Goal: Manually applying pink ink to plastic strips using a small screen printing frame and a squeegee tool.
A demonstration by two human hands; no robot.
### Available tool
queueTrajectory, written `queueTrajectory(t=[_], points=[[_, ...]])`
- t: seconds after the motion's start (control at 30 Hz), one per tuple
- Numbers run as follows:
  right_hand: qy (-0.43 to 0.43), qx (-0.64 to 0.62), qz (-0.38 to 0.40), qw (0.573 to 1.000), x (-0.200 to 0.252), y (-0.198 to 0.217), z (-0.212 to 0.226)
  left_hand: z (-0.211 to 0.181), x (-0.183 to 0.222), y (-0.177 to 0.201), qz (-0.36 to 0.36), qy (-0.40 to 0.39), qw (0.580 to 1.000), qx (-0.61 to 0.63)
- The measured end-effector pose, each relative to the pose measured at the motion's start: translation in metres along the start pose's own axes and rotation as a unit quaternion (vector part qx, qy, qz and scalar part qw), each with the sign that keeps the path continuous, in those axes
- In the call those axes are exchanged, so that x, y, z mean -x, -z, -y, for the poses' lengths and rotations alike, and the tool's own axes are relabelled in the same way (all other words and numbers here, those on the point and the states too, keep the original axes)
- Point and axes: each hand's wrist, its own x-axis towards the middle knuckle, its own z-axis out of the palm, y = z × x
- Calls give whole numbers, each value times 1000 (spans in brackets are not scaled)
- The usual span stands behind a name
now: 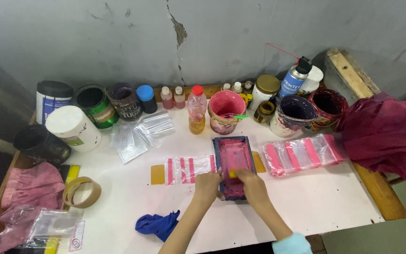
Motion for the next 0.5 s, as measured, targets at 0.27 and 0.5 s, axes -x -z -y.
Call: queueTrajectory(t=[0.27, 0.5], points=[[17, -10, -16, 1000, -44, 54, 25, -2, 6, 9, 0, -6, 1000, 9], [-29, 138, -15, 990, -89, 20, 10, -4, -1, -3, -29, 4, 1000, -9]])
